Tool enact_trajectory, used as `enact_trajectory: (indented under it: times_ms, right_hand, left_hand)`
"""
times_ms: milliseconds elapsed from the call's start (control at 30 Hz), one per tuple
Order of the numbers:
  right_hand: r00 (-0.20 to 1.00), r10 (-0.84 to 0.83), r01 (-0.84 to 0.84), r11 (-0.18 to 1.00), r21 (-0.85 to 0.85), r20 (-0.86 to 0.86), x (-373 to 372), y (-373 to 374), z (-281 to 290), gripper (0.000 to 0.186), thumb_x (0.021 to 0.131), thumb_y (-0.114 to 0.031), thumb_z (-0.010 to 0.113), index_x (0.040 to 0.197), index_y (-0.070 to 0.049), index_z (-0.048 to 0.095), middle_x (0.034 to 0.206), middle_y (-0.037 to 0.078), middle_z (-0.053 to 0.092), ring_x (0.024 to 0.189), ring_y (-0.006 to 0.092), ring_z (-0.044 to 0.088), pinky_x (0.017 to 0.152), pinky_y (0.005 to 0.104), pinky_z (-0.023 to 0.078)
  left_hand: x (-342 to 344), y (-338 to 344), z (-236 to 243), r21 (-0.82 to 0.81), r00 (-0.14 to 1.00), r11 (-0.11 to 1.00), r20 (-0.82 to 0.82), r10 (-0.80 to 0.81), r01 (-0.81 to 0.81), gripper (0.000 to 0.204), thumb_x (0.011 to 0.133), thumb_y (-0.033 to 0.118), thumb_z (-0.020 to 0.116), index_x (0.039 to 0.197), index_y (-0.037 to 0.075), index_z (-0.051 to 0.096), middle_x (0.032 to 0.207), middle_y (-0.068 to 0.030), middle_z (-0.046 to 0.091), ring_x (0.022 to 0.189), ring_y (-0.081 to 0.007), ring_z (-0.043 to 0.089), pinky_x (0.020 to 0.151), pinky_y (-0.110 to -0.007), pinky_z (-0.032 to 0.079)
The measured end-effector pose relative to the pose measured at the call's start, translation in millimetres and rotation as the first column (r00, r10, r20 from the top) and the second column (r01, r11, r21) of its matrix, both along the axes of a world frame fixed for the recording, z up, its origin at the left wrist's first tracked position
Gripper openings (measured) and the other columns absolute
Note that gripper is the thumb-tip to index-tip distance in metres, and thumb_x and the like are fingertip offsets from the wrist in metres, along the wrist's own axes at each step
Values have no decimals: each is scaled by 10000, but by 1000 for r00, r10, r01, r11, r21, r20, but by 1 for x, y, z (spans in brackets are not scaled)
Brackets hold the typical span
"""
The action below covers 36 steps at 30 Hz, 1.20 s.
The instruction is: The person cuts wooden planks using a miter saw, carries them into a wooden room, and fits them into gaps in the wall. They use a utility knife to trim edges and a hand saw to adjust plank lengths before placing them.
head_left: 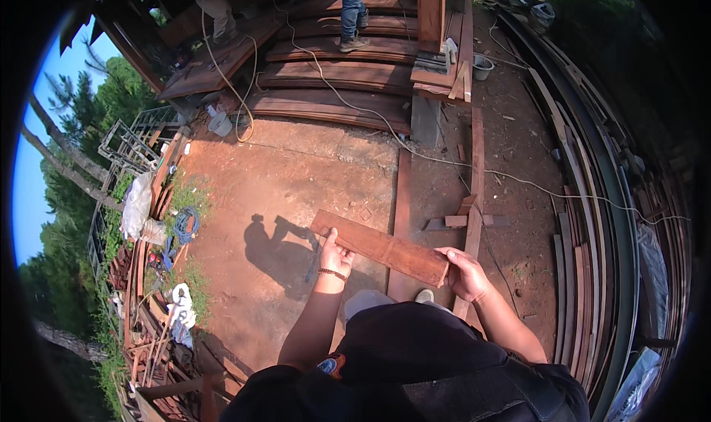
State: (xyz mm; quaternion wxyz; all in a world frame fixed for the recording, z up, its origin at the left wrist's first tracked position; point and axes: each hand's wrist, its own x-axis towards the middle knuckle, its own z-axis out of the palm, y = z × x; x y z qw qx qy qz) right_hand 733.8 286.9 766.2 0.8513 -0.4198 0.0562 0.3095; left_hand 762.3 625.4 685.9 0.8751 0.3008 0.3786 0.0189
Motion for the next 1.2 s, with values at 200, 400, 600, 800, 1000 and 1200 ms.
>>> enact_trajectory:
  times_ms: [200,400,600,800,1000,1200]
  right_hand:
    - [996,-78,61,955,-289,-47,124,25,-27,241,1017,-256,655,1047,-18,674,954,108,740,782,206,733,688,359,612]
    - [997,58,-71,925,-374,-47,293,111,-67,182,982,-207,713,994,-26,692,844,69,712,696,174,693,664,320,596]
    - [999,47,-48,901,-430,-13,476,207,-69,186,973,-217,733,986,-32,721,776,27,673,674,144,671,659,299,589]
    - [999,-41,33,928,-371,-14,606,248,-46,230,971,-222,737,1097,-38,681,895,19,669,777,129,650,719,297,571]
    - [987,-136,95,931,-354,-91,786,275,-83,160,965,-202,717,1030,-57,698,884,6,669,797,132,655,747,321,569]
    - [973,-208,177,951,-253,-103,1066,282,-118,130,971,-169,652,1026,-59,696,962,37,692,875,162,671,806,344,561]
  left_hand:
    - [68,34,-15,20,982,988,116,152,-155,337,983,377,690,1229,166,599,1159,-47,678,1092,-204,641,918,-428,535]
    - [191,126,-48,132,952,954,186,243,-269,388,1029,376,615,1326,136,545,1192,-86,691,1064,-223,694,819,-383,618]
    - [395,228,-49,134,976,971,115,184,-198,480,1025,451,611,1383,135,560,1283,-56,661,1139,-214,646,961,-425,543]
    - [563,266,-14,95,983,984,118,142,-154,497,1020,463,626,1385,131,569,1335,-75,638,1216,-210,603,1044,-434,487]
    - [747,275,-14,136,985,982,127,114,-131,533,1011,438,651,1395,82,550,1372,-89,607,1259,-220,580,1075,-448,468]
    - [1034,272,13,216,976,973,213,40,-87,539,995,409,679,1404,87,537,1414,-79,577,1328,-231,531,1104,-477,431]
